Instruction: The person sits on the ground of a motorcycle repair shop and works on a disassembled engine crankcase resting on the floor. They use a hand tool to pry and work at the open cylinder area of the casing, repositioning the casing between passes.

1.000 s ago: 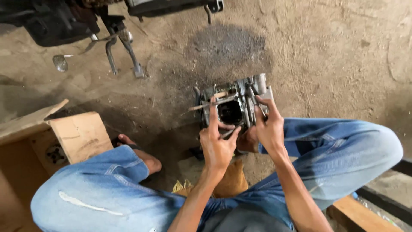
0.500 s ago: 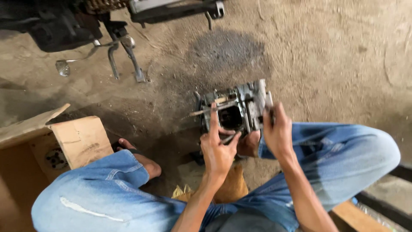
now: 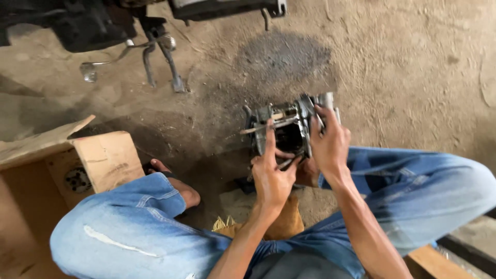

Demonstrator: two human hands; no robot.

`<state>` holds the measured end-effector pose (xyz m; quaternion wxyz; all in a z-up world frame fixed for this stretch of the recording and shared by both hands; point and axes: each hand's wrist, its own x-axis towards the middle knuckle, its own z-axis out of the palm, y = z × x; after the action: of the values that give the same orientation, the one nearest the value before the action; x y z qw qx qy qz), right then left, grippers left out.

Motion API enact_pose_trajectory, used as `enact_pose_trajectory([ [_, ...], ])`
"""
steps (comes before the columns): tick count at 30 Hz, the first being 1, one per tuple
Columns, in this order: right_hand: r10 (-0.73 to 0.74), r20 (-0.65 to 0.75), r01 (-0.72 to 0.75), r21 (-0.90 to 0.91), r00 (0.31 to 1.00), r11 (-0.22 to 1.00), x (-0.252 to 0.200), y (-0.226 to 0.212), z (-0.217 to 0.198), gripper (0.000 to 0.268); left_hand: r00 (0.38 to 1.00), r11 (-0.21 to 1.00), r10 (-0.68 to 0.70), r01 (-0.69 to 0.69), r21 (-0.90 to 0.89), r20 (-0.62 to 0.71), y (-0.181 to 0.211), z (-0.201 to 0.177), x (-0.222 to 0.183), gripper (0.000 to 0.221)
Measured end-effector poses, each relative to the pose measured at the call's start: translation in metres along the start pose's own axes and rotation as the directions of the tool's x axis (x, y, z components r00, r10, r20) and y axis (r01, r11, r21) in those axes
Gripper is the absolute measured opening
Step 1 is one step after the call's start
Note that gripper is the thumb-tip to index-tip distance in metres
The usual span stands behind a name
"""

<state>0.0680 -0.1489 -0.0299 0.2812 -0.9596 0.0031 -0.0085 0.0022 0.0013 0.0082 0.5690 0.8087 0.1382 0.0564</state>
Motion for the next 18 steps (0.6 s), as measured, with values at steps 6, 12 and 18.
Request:
enact_pose_trajectory([
  [6,-0.086,-0.059,0.09,0.081,0.995,0.993,-0.021,0.014,0.002,0.025,1.0,0.997,-0.021,0.02,-0.071,-0.019,-0.006,0.006,0.0,0.107],
  [12,-0.071,-0.048,0.076,0.104,0.996,0.992,-0.018,0.007,-0.015,0.028,0.999,1.0,0.009,-0.01,-0.005,-0.041,-0.006,0.01,0.0,0.107],
  [18,0.114,0.177,-0.138,0.131,0.978,0.982,-0.019,0.021,-0.051,0.025,0.998,0.999,0.021,-0.023,-0.029,-0.058,-0.006,0.005,-0.004,0.108],
])
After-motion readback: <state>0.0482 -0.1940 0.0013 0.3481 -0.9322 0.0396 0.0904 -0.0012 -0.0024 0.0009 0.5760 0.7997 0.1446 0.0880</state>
